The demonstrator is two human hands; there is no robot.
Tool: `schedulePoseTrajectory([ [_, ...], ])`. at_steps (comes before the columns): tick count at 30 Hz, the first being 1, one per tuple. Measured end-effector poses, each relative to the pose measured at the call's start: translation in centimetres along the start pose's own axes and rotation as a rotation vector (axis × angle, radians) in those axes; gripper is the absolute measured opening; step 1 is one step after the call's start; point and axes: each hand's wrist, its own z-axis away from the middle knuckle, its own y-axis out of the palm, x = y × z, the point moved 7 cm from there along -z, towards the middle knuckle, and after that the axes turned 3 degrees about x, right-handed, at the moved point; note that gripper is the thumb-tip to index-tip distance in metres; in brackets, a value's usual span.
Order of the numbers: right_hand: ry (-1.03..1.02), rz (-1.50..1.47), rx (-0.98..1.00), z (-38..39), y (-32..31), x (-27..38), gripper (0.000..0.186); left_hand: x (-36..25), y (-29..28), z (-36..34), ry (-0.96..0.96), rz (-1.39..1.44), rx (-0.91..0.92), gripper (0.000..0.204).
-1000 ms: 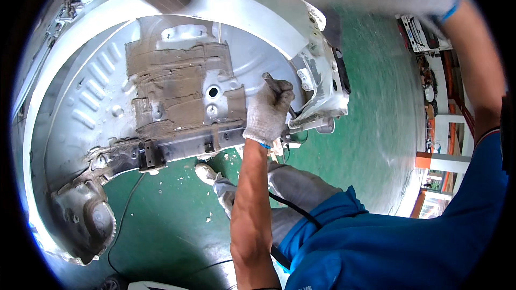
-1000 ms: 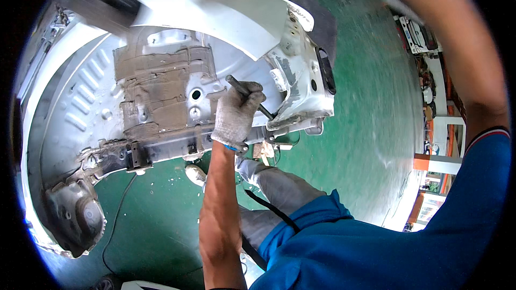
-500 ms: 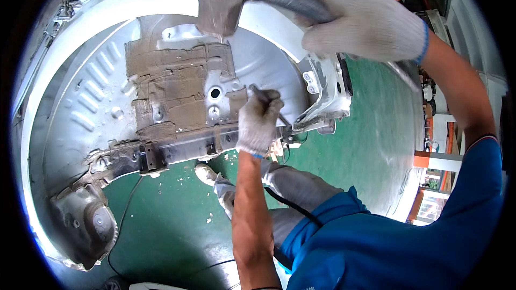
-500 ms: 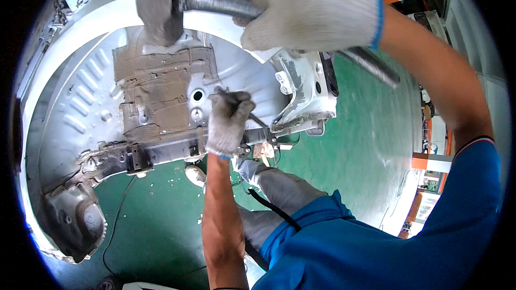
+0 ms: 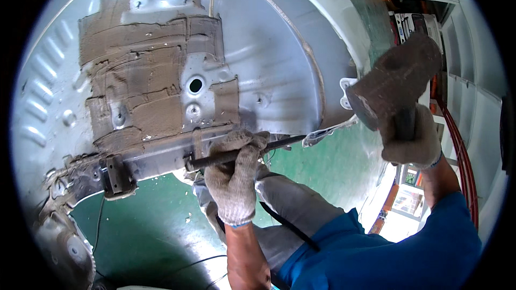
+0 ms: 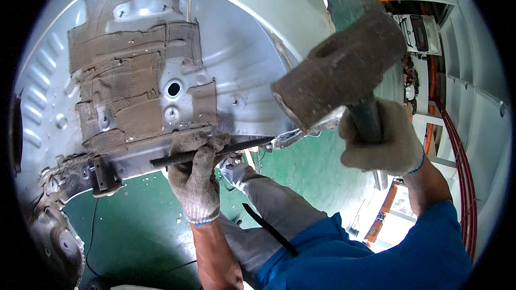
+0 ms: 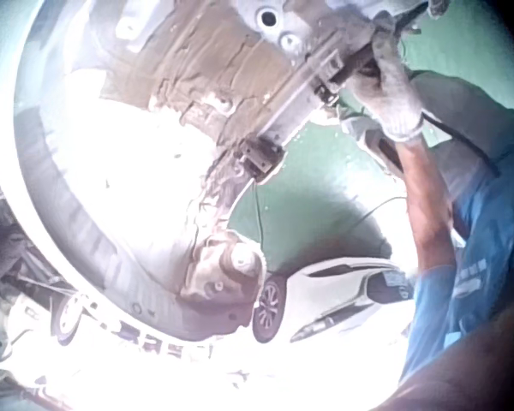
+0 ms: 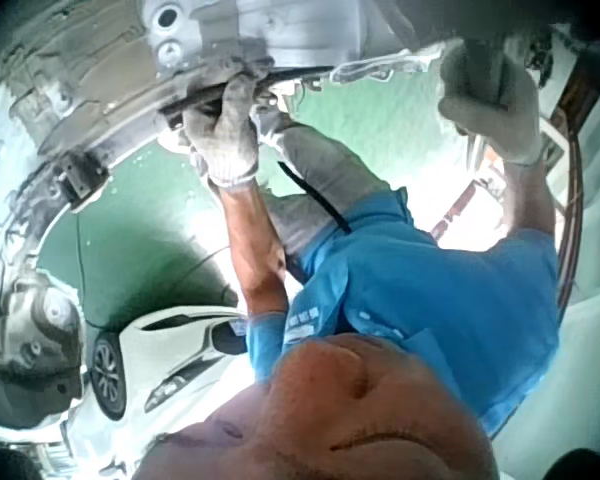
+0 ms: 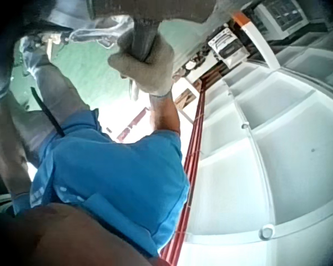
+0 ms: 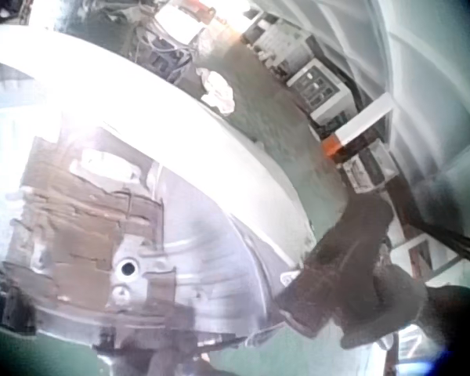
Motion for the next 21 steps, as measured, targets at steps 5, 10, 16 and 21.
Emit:
schedulePoseTrajectory([
  [5, -0.068, -0.090, -0.103, 2.4, -1.4, -4.1, 0.033, 2.3, 1.6, -1.2, -0.041, 0.023, 0.066, 0.024],
  [10, -0.052, -0.053, -0.226, 4.7, -2.1, -8.3, 0.046, 3.1, -0.1, -0.8, -0.016, 0.015, -0.005, 0.020],
  [16, 0.011, -0.141, -0.201, 4.0, -1.3, -9.5, 0.045, 3.4, 0.2, -0.5, -0.031, -0.003, -0.009, 0.022],
  [21, 0.063, -0.165, -0.184, 4.3, -1.3, -10.8, 0.045, 2.9, 0.3, -0.1, 0.006, 0.003, -0.005, 0.024],
])
